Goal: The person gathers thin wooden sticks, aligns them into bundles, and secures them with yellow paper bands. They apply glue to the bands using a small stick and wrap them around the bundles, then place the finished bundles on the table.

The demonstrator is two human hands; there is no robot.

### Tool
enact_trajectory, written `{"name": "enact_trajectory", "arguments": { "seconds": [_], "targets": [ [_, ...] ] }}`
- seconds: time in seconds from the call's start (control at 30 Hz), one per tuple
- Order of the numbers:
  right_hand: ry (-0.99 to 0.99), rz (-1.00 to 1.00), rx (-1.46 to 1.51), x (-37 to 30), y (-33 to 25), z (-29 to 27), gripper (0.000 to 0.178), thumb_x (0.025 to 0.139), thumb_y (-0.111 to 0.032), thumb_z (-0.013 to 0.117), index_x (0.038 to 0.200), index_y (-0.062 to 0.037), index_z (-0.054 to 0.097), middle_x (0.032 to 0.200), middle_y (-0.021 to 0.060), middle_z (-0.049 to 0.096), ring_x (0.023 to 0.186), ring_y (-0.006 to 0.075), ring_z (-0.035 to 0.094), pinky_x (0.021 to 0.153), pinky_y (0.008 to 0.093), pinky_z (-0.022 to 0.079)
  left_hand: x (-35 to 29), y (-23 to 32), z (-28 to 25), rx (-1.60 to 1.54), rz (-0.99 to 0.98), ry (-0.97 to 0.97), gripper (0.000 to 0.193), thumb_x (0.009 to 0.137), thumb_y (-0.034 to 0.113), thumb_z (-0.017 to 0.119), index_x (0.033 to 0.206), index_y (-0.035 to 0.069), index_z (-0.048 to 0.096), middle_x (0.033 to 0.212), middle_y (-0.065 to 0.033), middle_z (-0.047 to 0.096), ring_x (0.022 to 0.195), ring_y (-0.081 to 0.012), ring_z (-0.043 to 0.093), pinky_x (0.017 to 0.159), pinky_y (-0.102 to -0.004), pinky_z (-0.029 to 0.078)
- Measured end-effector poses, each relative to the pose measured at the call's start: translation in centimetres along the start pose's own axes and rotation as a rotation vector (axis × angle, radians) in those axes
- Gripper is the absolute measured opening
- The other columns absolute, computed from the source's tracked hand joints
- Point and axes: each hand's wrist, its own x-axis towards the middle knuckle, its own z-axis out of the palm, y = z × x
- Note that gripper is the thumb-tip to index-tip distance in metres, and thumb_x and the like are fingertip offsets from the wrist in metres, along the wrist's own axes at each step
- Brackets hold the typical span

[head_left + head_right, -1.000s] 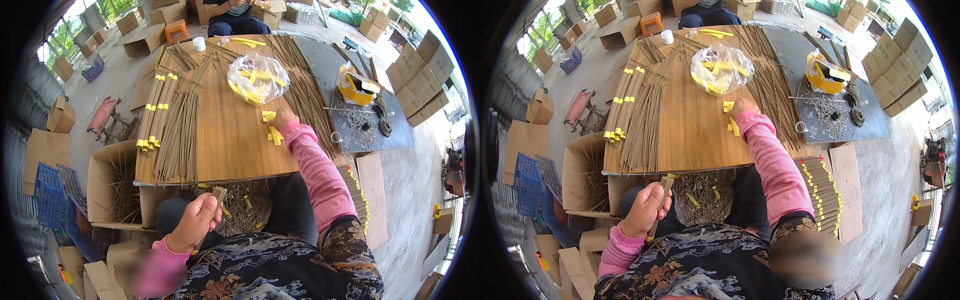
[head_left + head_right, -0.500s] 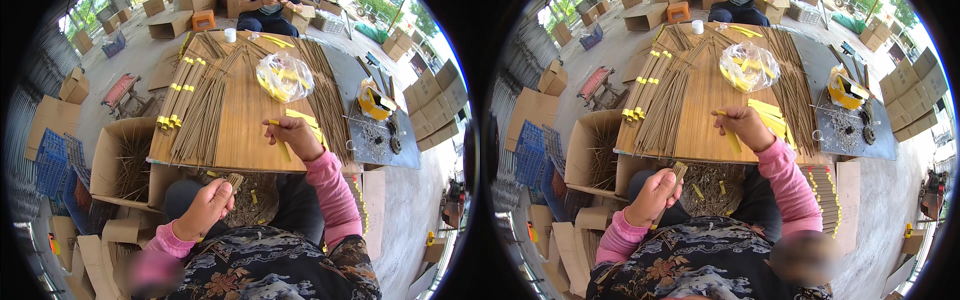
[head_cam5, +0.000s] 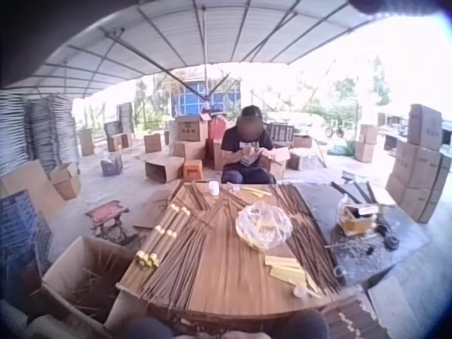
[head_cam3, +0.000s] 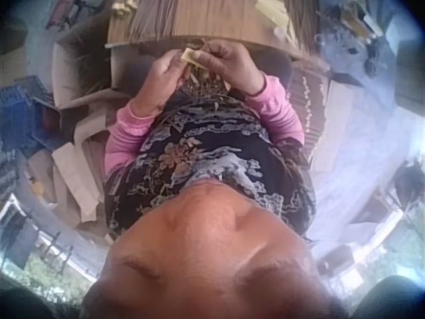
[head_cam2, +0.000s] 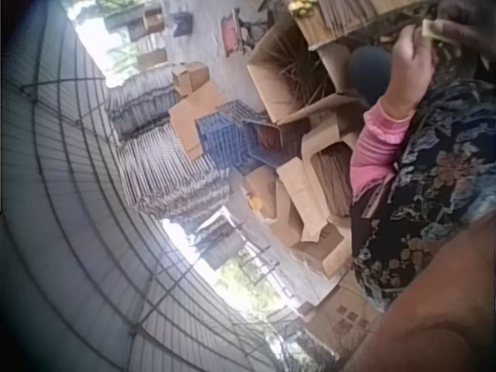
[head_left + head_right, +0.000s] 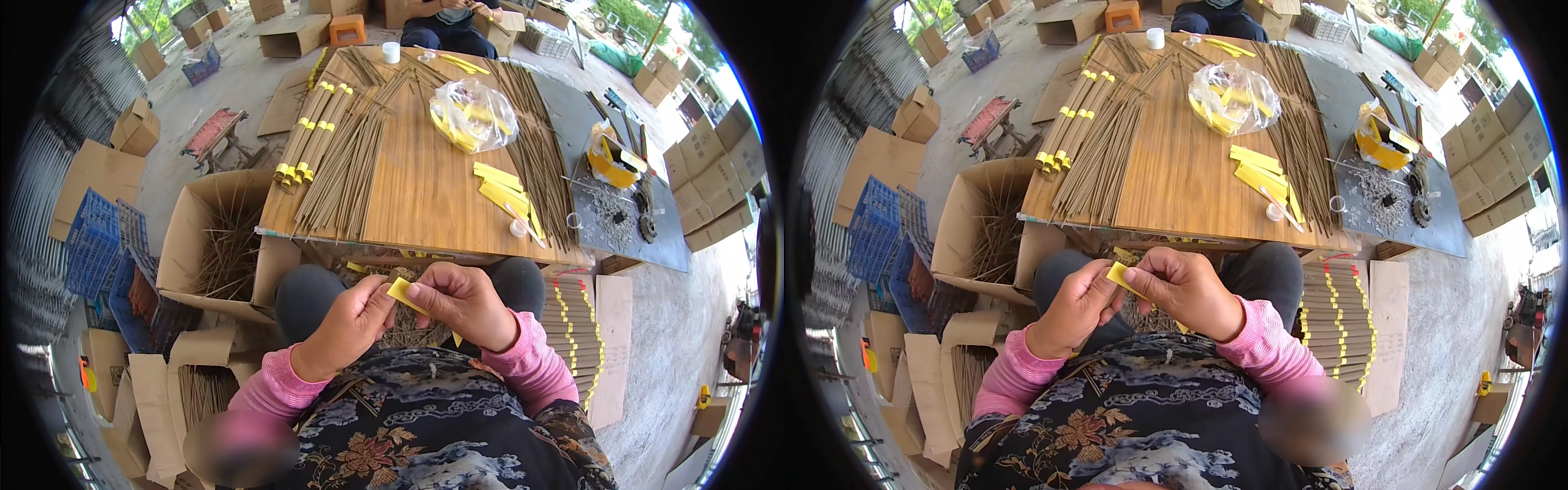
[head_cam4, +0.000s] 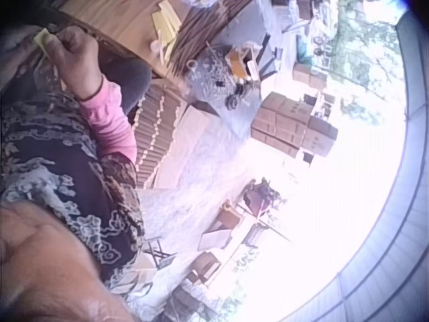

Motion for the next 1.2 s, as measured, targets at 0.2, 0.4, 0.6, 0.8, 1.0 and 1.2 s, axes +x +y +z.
{"name": "enact_trajectory", "arguments": {
  "seconds": [0.2, 0.4, 0.6, 0.8, 1.0, 1.2],
  "targets": [
    [0.163, -0.058, -0.165, -0.6, -0.2, 1.5, 0.025, 0.084, -0.021, 0.06, 0.073, 0.0009, 0.056, 0.056, 0.0031, 0.056, 0.051, 0.0047, 0.049, 0.045, 0.0218, 0.039, -1.1, 0.2, 0.9, 0.05, 0.077, 0.006, 0.032, 0.095, 0.026, 0.035, 0.112, 0.001, 0.044, 0.069, -0.0003, 0.046, 0.055, -0.0037, 0.037, 0.048, -0.016, 0.032],
    [0.248, -0.125, -0.314, -0.8, -0.3, 2.0, 0.024, 0.081, -0.02, 0.063, 0.07, 0.0008, 0.056, 0.055, 0.0095, 0.055, 0.047, 0.0099, 0.049, 0.044, 0.0257, 0.041, -1.7, -0.4, 1.2, 0.123, 0.133, 0.015, 0.038, 0.096, 0.026, 0.032, 0.123, 0.0, 0.037, 0.072, -0.0012, 0.046, 0.058, -0.0043, 0.038, 0.05, -0.0158, 0.032],
    [0.318, -0.194, -0.355, -1.0, 0.4, 2.5, 0.023, 0.079, -0.019, 0.064, 0.07, 0.0004, 0.056, 0.054, 0.0131, 0.052, 0.044, 0.0157, 0.049, 0.043, 0.0277, 0.04, -2.1, -0.3, 1.4, 0.061, 0.165, 0.027, 0.045, 0.096, 0.03, 0.03, 0.127, -0.002, 0.033, 0.073, -0.001, 0.047, 0.058, -0.0044, 0.039, 0.052, -0.0169, 0.034],
    [0.313, -0.21, -0.343, -1.0, 0.7, 2.2, 0.022, 0.078, -0.018, 0.065, 0.07, 0.0005, 0.056, 0.054, 0.0123, 0.052, 0.043, 0.0145, 0.047, 0.042, 0.0274, 0.039, -1.6, -0.8, 1.7, 0.181, 0.227, 0.09, 0.041, 0.096, 0.032, 0.029, 0.114, -0.002, 0.044, 0.069, 0.0, 0.046, 0.056, -0.0038, 0.039, 0.049, -0.0167, 0.033],
    [0.258, -0.135, -0.216, -1.3, 1.1, 1.7, 0.024, 0.079, -0.019, 0.065, 0.069, 0.0001, 0.056, 0.053, 0.0072, 0.052, 0.048, 0.007, 0.046, 0.043, 0.0238, 0.039, -1.6, 0.1, 2.0, -0.054, 0.069, 0.069, 0.034, 0.095, 0.025, 0.038, 0.111, -0.002, 0.048, 0.065, 0.0004, 0.047, 0.054, -0.0038, 0.041, 0.047, -0.0169, 0.035],
    [0.146, -0.159, -0.128, -1.2, 1.2, 0.5, 0.026, 0.08, -0.023, 0.065, 0.071, -0.0001, 0.055, 0.056, 0.0054, 0.055, 0.052, 0.0063, 0.049, 0.046, 0.0225, 0.041, -1.5, 1.1, 2.2, -0.102, -0.012, 0.007, 0.039, 0.095, 0.036, 0.031, 0.09, 0.003, 0.05, 0.064, -0.0019, 0.048, 0.05, -0.0043, 0.038, 0.044, -0.0165, 0.031]
  ]
}}
